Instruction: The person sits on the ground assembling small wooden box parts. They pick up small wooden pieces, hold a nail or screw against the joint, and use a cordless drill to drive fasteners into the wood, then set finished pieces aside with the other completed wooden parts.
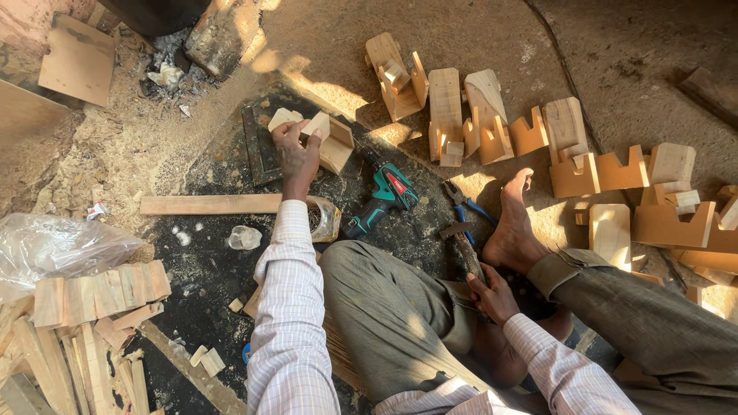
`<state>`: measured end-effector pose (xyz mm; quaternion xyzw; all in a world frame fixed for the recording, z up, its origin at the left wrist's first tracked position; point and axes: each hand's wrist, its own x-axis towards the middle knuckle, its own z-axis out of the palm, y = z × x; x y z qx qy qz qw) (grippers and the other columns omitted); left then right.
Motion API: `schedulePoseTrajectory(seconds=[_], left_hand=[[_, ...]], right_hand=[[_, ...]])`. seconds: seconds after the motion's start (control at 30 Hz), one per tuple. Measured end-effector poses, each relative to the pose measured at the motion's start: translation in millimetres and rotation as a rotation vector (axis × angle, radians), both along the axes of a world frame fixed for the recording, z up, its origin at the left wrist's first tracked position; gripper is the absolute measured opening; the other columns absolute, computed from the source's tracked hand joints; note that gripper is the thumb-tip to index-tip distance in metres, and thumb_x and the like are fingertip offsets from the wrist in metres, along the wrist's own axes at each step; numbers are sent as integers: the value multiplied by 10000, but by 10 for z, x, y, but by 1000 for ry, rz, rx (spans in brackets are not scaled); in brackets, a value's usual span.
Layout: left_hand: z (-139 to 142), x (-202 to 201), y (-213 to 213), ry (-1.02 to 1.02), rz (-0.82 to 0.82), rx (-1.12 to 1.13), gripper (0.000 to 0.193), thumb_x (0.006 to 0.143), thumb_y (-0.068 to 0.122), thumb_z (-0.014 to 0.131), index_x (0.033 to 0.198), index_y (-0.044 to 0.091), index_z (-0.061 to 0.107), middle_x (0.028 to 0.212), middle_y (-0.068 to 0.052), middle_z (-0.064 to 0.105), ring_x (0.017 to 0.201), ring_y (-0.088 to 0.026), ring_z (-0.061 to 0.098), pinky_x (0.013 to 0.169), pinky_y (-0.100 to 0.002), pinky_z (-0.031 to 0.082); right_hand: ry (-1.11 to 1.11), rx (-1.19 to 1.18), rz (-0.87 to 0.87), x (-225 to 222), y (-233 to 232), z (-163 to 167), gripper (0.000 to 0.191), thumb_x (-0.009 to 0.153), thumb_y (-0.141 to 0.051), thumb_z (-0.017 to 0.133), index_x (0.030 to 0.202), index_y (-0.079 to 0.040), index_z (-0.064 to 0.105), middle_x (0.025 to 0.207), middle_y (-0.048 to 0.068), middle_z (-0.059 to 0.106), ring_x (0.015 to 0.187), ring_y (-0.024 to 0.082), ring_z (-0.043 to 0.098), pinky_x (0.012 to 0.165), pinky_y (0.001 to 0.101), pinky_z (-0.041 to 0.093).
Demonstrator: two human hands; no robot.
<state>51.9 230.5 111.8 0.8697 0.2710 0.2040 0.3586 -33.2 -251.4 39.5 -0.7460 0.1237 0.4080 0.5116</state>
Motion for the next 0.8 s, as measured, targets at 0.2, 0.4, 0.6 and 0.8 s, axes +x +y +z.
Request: schedulePoseTrajectory(seconds=[0.2,0.4,0.6,0.8], left_hand=[[-255,-41,-132,-132,16,111,390,889,119,788,1266,60,708,1330,-147,498,1197,-317,577,991,-459,541],[-352,16,-191,-37,65,67,326,913,81,757,1219,19,662,1299,-171,465,1123,-323,654,912,-345,654],[-319,-77,-241,2,27,202,340,961,116,730,1268,11,630,1194,-166,540,1009,-325,704,833,-393,658],[-292,-169,-153,28,-70,282,380,942,193,791,1259,33,654,1132,-148,625,971,-302,691,816,-428,616]], right_hand=[[-3,13,8,-4,-7,9,605,935,-363,639,1474,-117,518,658,28,546,470,123,471,433,305,392],[4,-49,49,-6,1,41,680,941,-415,619,1540,-150,439,669,26,548,502,122,486,453,305,417],[7,-48,51,-1,8,40,692,942,-422,622,1544,-146,422,671,31,552,508,120,490,464,303,428],[-1,-45,56,-2,0,23,678,942,-428,619,1537,-152,445,675,22,548,508,111,489,460,294,423]])
